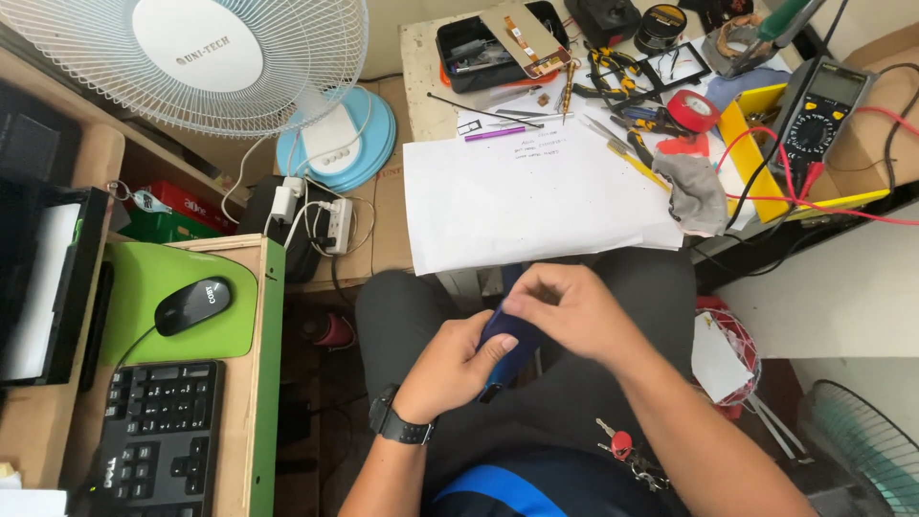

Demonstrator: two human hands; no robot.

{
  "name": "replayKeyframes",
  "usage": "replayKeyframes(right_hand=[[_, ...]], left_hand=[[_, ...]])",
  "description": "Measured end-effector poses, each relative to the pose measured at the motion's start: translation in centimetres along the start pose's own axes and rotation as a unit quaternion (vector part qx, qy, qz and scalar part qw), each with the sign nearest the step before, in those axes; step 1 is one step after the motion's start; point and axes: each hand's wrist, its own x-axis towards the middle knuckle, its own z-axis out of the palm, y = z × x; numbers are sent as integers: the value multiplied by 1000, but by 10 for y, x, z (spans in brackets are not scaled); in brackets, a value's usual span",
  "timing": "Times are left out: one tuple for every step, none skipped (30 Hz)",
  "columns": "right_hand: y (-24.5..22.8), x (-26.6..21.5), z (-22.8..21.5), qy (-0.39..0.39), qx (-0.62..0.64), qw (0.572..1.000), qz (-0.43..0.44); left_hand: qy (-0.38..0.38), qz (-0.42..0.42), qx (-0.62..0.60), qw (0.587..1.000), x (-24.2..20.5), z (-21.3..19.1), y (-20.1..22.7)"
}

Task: The person holds a blue smartphone on their lap and uses a small piece of cloth to wipe the back and sides of the device. They rotate the phone to clean different areas, including the camera module, and briefly wipe the desk surface before continuing to clean the phone.

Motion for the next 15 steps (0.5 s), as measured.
replayKeyframes(right_hand=[[-1, -1, 0, 0, 0, 1000, 0], [-2, -1, 0, -12, 34, 999, 2], [-3, -2, 0, -25, 69, 997, 4], [-3, -2, -3, -23, 68, 997, 2], [-3, -3, -7, -69, 109, 992, -2], [-3, -4, -11, -114, 150, 982, -5], [-2, -5, -14, -111, 149, 983, -6], [0, -5, -17, -134, 148, 980, -8], [2, -5, -20, -157, 146, 977, -11], [5, -5, -16, -156, 146, 977, -11], [8, -5, -11, -118, 135, 984, -6], [10, -5, -8, -80, 124, 989, -1], [10, -5, -2, -78, 123, 989, -3], [10, -5, 5, -33, 103, 994, 10], [10, -5, 11, 12, 83, 996, 22]], left_hand=[[0, 0, 0, 1000, -1, -1, 2], [-1, 7, -16, 1000, -2, -3, 4], [-2, 13, -31, 999, -2, -4, 7], [-2, 15, -30, 999, -4, -8, 9], [-12, 6, 7, 1000, -5, -11, 12], [-22, -3, 43, 999, -7, -13, 14], [-24, -1, 43, 999, -8, -14, 13], [-25, -1, 26, 999, -8, -15, 12], [-27, -1, 9, 1000, -9, -16, 11], [-28, 1, 9, 1000, -8, -15, 11], [-26, 13, 23, 999, -8, -14, 11], [-25, 27, 36, 999, -7, -12, 11], [-26, 29, 37, 999, -5, -10, 10], [-25, 31, 48, 998, -5, -7, 8], [-25, 33, 59, 997, -4, -4, 7]])
